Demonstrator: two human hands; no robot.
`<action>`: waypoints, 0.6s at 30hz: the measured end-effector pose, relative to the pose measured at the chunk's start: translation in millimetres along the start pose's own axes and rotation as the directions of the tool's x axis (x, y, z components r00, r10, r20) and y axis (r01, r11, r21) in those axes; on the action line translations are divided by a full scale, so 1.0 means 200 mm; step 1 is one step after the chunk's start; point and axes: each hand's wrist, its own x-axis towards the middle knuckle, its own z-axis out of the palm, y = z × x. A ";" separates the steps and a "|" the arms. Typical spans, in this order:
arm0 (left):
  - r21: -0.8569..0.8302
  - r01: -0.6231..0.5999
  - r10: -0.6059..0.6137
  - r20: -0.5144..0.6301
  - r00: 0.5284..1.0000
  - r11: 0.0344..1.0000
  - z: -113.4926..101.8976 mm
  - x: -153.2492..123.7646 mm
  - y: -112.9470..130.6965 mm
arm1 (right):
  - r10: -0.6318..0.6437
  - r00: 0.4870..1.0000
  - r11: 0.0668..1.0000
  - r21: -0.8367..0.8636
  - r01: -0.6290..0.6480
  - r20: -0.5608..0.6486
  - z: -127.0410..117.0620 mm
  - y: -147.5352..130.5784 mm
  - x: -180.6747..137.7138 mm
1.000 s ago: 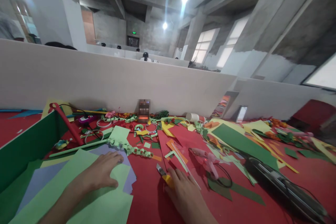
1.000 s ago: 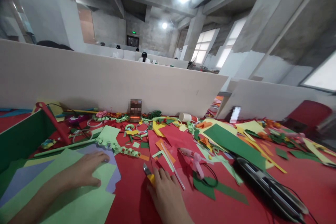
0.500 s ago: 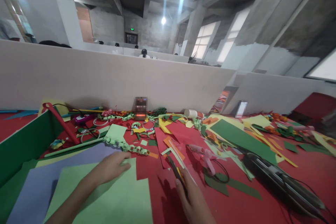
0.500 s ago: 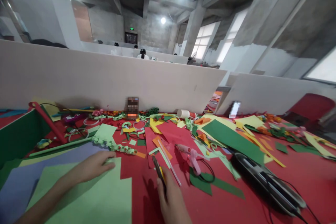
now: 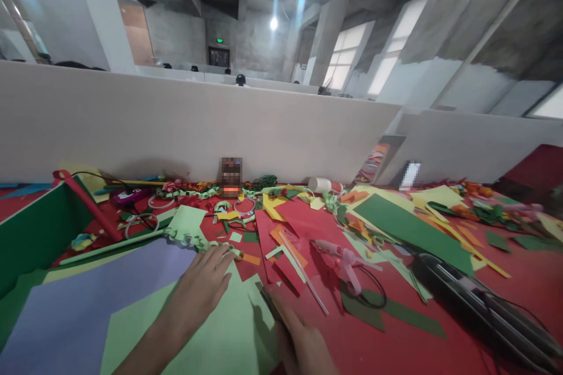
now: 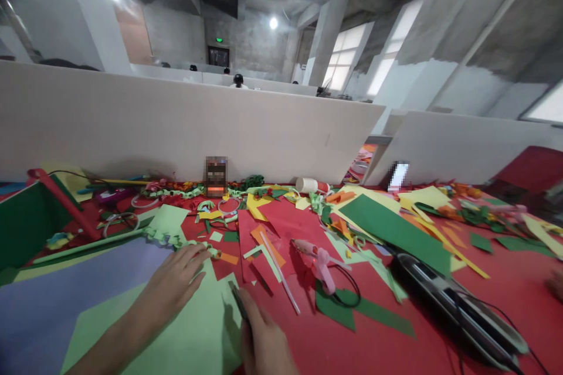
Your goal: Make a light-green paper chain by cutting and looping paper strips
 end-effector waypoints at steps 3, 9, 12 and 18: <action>-0.025 -0.122 0.123 0.047 0.991 0.992 0.04 -0.05 0.01 | 0.083 0.995 0.981 -0.179 -0.074 0.047 0.07 -0.06 0.08; -0.045 -0.121 0.126 0.130 0.983 0.992 0.10 -0.12 -0.03 | 0.080 0.991 0.905 -0.424 -0.029 0.103 0.17 -0.05 0.13; -0.055 -0.106 0.113 0.147 0.983 0.993 0.11 -0.12 -0.04 | 0.036 0.994 0.868 -0.496 0.021 0.105 0.22 0.00 0.11; -0.093 -0.088 0.102 0.158 0.982 0.992 0.09 -0.12 -0.03 | -0.093 0.991 0.758 -0.652 0.008 -0.096 0.34 0.04 0.07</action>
